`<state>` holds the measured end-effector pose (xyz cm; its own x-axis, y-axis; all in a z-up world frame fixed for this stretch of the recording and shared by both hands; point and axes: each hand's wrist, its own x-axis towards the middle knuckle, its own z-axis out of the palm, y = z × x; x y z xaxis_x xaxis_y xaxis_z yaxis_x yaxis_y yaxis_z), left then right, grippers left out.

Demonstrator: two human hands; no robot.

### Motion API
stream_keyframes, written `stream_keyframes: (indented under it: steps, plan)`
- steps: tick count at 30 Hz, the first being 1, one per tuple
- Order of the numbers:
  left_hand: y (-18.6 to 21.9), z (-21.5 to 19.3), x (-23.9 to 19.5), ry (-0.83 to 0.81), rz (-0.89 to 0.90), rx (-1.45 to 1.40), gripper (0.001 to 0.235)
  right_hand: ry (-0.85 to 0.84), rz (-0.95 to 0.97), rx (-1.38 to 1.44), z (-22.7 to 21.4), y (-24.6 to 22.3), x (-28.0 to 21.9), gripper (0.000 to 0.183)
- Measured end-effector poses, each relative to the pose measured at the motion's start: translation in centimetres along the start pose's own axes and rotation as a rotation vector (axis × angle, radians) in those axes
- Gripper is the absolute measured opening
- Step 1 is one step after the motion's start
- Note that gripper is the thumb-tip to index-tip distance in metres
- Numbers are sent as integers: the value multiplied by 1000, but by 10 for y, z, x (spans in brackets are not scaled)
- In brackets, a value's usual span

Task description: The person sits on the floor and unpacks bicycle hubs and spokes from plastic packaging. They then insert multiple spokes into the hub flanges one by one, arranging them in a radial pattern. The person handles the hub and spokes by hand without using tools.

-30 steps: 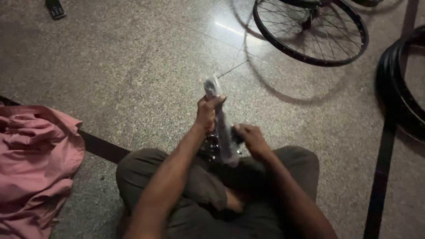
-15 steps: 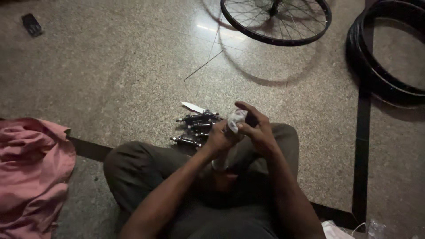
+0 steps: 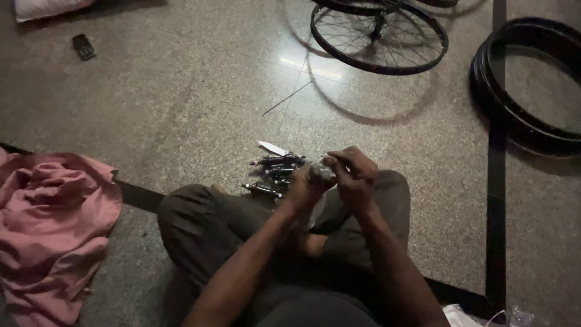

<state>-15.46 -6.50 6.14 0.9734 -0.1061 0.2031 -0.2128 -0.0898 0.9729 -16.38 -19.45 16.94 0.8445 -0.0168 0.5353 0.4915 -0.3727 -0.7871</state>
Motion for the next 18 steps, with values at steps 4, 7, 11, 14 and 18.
stream_keyframes:
  steps: [4, 7, 11, 14, 18]
  plan:
    - [24, -4, -11, 92, -34, 41, 28, -88, 143, -8, -3, -7, 4, 16]
    - [38, -3, -14, 118, -21, 48, 28, -378, 77, -176, -12, 0, 19, 30]
    - [33, -1, -6, 169, 2, 73, 29, -540, 30, -266, -12, 16, 40, 40]
    - [13, 7, 0, 227, 32, 208, 22, -504, -120, -303, -10, 24, 43, 40]
    - [-37, 24, 11, 293, 28, 515, 19, -390, -274, -376, -5, 25, 33, 37]
